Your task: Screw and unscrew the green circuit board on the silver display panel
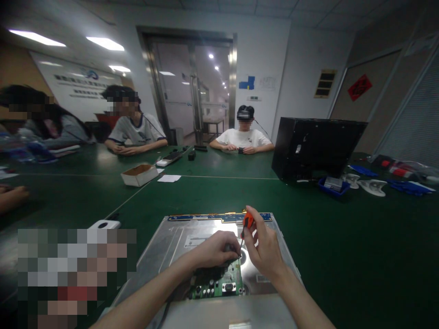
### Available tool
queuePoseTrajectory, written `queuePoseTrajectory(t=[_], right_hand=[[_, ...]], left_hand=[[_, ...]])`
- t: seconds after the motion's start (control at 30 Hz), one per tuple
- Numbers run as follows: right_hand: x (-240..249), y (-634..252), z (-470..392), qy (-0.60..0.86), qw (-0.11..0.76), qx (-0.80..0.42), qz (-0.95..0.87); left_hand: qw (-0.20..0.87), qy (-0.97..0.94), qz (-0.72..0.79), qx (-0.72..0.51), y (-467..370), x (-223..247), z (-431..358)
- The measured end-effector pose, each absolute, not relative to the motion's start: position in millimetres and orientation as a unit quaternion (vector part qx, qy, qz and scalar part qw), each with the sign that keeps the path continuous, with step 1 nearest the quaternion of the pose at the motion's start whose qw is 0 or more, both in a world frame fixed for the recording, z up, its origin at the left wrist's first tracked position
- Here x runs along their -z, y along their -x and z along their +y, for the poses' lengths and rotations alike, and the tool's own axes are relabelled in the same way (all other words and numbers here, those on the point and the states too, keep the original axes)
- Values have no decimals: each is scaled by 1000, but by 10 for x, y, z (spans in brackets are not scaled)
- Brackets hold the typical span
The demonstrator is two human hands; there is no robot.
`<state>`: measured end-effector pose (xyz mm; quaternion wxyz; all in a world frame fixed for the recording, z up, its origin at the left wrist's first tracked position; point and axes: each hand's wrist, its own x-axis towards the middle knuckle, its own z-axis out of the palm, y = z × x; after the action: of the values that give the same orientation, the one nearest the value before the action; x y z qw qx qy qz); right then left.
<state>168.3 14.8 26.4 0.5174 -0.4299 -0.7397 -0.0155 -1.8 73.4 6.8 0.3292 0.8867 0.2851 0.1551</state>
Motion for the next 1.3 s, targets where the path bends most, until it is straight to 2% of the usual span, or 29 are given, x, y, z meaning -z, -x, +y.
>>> queuePoseTrajectory(t=[0.57,0.9,1.3], right_hand=[[-188,-1713,195,464,526,46,-711],[-256,-1689,144,441,519,2,-733],[-181,-1723,203,447,516,92,-725]], left_hand=[[329,-885,289,-156,12,-82,729],[323,-887,292,-154,12,-89,723],[322,-888,290,-153,15,-94,720]])
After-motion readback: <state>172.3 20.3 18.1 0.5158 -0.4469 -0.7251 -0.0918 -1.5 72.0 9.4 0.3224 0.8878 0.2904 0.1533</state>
